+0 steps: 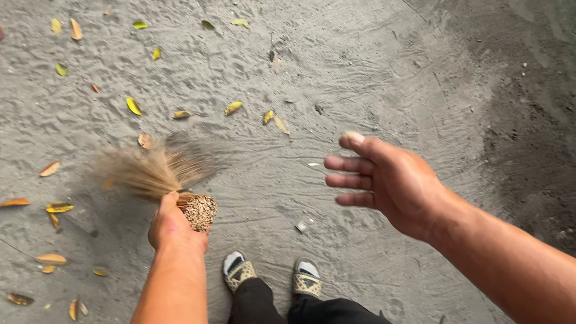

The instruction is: The person sweeps dry leaves and debris across a sandy ground surface using a hand-held broom.

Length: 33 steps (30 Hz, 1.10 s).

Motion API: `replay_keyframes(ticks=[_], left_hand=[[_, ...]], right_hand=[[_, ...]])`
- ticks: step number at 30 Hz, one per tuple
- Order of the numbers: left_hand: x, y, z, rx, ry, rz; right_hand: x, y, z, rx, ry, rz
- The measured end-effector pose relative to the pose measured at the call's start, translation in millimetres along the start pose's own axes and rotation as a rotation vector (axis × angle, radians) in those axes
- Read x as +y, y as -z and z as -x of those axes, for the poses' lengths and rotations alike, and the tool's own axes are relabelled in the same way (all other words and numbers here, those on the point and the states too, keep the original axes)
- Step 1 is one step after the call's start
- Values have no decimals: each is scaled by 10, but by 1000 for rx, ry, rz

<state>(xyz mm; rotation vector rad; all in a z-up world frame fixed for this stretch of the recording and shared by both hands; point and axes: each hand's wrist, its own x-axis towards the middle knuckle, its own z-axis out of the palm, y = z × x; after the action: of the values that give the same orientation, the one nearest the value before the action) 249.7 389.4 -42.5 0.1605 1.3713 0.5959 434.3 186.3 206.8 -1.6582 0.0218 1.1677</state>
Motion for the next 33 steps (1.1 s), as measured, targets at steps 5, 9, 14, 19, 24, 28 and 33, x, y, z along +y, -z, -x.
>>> replay_keyframes(ticks=[5, 9, 14, 19, 24, 28, 33], left_hand=[[-46, -90, 727, 189, -204, -169], [-127, 172, 1084, 82, -126, -48], [174, 490, 831, 240, -24, 1], [347, 749, 702, 330, -207, -178], [-27, 497, 1025, 320, -357, -218], [-226, 375, 1362, 162, -58, -193], [-430, 321, 1085, 111, 169, 122]], right_hand=[[-38, -368, -71, 17, -57, -4], [-74, -713, -223, -84, -39, 5], [-117, -995, -312, -210, 5, 44], [-98, -954, -235, -170, -8, 98], [40, -863, -191, -99, -58, 102], [108, -838, -195, -134, -107, 86], [25, -734, -186, -164, -142, 158]])
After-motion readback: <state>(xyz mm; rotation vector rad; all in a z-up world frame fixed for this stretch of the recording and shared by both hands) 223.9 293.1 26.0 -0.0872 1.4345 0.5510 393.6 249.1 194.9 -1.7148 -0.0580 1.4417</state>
